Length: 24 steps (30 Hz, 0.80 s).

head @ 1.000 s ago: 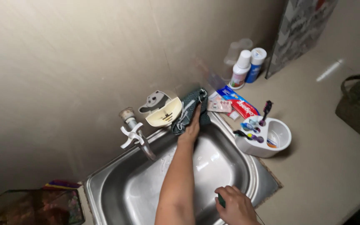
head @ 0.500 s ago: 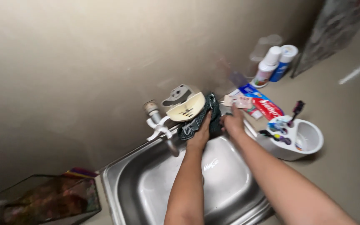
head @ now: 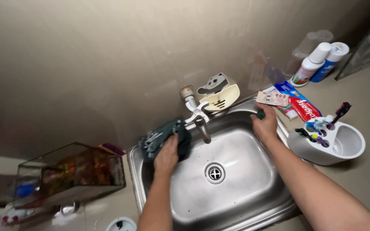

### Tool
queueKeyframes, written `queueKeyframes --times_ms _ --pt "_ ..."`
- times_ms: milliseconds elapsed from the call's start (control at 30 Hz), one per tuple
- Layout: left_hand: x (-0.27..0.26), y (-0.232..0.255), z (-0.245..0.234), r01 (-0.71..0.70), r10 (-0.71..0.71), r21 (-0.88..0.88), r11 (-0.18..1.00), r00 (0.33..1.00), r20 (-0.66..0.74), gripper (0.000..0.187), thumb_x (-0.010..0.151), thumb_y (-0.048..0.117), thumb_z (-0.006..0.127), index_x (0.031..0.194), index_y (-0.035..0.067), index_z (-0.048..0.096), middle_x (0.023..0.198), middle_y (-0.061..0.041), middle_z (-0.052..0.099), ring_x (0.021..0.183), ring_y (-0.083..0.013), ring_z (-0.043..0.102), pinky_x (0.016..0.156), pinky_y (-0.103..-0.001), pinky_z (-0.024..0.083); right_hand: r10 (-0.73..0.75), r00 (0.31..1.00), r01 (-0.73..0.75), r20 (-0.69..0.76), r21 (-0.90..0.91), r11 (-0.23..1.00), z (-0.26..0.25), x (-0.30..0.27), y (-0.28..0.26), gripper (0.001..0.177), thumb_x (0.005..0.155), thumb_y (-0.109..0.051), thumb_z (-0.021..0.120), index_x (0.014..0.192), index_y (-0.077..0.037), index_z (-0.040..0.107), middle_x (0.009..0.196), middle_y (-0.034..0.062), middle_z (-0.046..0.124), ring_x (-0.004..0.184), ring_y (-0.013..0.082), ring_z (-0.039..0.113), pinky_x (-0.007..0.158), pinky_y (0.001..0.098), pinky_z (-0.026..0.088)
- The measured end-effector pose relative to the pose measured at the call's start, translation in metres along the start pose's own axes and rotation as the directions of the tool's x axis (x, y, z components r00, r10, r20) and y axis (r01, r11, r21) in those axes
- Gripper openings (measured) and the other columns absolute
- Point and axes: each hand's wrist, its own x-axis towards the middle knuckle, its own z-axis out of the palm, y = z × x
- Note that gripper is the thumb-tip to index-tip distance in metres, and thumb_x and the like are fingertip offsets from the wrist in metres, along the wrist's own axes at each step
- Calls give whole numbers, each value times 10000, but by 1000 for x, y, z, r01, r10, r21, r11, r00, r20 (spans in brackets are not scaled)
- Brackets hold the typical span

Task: Cleaning and scrubbing a stainless steel sink with a sponge.

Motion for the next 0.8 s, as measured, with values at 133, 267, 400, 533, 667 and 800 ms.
queueKeyframes --times_ms 133,267,400,533,667,800 --pt "-24 21 -50 119 -113 123 985 992 -52 559 949 49 430 1499 145 463 1510 -86 536 1361 -288 512 1051 -393 457 228 966 -244 120 142 959 -27 -16 -44 334 837 -109 767 1169 -117 738 1108 102 740 1047 243 691 949 366 529" --pt "-36 41 -70 236 -190 171 956 950 -248 536 918 87 515 1453 109 515 1466 -110 566 1328 -335 516 1056 -465 438 235 948 -251 213 53 967 -39 -50 -47 321 837 -123 791 1155 -131 745 1023 123 740 943 260 698 862 378 542" --pt "-50 42 -77 241 -309 -204 949 839 -448 407 1026 139 507 1413 24 562 1385 -224 622 1279 -363 597 1086 -456 461 463 760 -527 456 15 850 -44 -88 -69 434 822 -154 784 1245 -169 688 961 99 745 786 222 738 688 357 577" --pt "-103 72 -152 416 -670 -615 670 696 -259 397 1070 223 530 1374 -31 555 1159 -260 685 1072 -345 653 948 -416 472 523 670 -635 527 42 772 -69 -105 -91 401 840 -224 799 1200 -119 658 917 73 706 797 201 704 598 386 582" --pt "-175 96 -208 211 -472 -919 332 881 32 300 972 171 610 1213 -6 630 1066 -116 693 951 -189 638 867 -334 515 575 364 -930 733 254 264 -92 -123 -73 392 907 -225 794 1123 29 588 965 138 653 840 275 737 684 420 655" --pt "-239 165 -201 100 -5 -777 621 992 123 399 758 160 827 1117 70 678 1171 -116 749 1126 -254 718 995 -371 542 600 152 -985 786 69 159 -134 -134 -85 361 892 -298 726 1073 -15 593 986 160 613 765 321 668 637 548 609"
